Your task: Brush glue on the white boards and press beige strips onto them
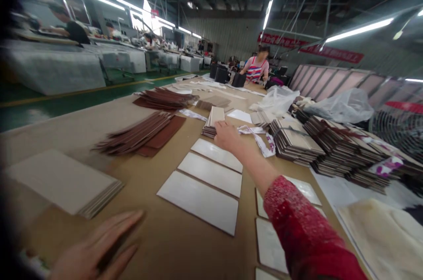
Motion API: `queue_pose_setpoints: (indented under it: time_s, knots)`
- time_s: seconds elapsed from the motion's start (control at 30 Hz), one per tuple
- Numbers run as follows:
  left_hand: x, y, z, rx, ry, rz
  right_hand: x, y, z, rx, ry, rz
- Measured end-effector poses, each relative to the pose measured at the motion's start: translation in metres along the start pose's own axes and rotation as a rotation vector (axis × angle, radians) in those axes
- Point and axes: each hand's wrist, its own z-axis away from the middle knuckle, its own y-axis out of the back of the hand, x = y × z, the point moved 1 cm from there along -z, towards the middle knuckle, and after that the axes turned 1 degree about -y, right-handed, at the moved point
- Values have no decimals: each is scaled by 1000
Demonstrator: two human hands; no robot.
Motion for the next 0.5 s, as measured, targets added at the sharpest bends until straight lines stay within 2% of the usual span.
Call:
queue_pose_setpoints:
  time_s: [0.13, 0.23, 0.3, 0.4, 0.5]
  knots:
    - [13, 16, -14, -105, 126, -6, 0, 8, 94, -78, 26, -123]
    - [17, 14, -31, -148, 98, 36, -2, 11, 170, -155, -21, -248]
    - [18, 9, -45, -181, 85, 47, -8, 10, 209, -196, -33, -281]
    - [22, 2, -63, -223, 99, 36, -22, 1, 246, -211, -18, -314]
    - [26, 0, -71, -247, 93, 34, -35, -9, 260, -166, -3, -333]
